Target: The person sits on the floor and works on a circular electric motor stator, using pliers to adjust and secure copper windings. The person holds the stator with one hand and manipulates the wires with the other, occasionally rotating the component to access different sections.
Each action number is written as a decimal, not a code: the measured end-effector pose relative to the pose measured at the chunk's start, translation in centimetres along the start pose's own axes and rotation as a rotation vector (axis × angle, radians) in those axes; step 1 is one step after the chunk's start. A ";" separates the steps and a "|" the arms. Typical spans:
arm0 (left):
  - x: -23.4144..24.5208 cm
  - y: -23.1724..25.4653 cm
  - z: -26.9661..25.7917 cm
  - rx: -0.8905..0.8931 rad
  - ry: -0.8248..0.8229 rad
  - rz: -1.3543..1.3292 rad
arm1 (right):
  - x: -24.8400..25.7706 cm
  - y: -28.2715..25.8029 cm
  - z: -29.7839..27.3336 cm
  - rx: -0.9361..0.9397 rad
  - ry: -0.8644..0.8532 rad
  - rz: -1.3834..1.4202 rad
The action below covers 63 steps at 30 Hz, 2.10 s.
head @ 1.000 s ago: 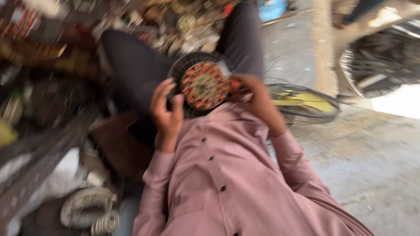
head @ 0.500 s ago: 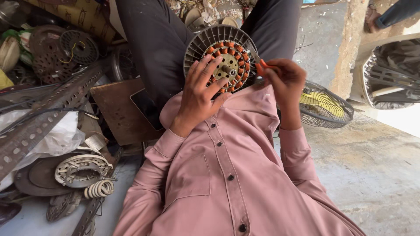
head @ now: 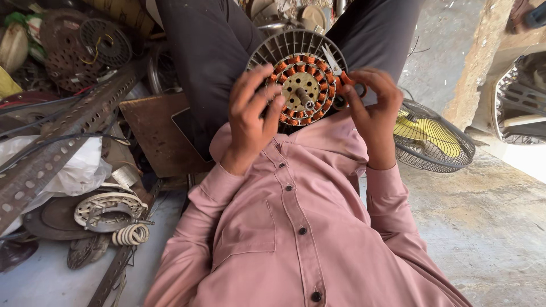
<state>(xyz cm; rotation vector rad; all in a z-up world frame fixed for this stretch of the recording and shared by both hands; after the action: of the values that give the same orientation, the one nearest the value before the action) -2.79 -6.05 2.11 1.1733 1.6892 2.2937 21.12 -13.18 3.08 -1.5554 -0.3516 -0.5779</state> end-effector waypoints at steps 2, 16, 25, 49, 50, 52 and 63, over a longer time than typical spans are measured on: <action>0.3 -0.7 1.1 -0.002 -0.011 0.037 | 0.2 -0.9 0.4 0.051 0.014 -0.061; -1.0 -1.5 5.8 -0.104 -0.251 0.224 | -0.3 -1.3 1.9 0.008 -0.011 0.051; 0.0 -3.4 5.2 -0.111 -0.155 0.054 | -0.1 1.7 0.8 -0.022 0.038 0.019; 0.3 -2.1 6.8 -0.130 -0.264 0.148 | -0.7 3.0 0.9 -0.068 0.060 0.112; 0.2 -2.3 6.9 -0.121 -0.255 0.130 | -0.7 3.0 1.0 -0.066 0.058 0.093; -0.3 -2.1 6.7 -0.143 -0.264 0.167 | -0.7 2.9 1.3 -0.061 0.053 0.054; -0.9 -2.0 6.0 -0.137 -0.260 0.184 | -1.0 2.3 1.2 -0.089 0.045 0.055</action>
<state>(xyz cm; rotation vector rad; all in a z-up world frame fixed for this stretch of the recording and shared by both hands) 0.74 -0.94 0.61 1.5735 1.3640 2.1934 21.73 -12.09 0.62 -1.6296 -0.2515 -0.5911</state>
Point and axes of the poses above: each hand's wrist, its own z-axis towards the middle knuckle, its own x-axis out of the back of the hand, y = z × x, the point moved 3 cm from there along z, towards the middle knuckle, and after that the axes turned 13 degrees about -y, right-handed, at the moved point
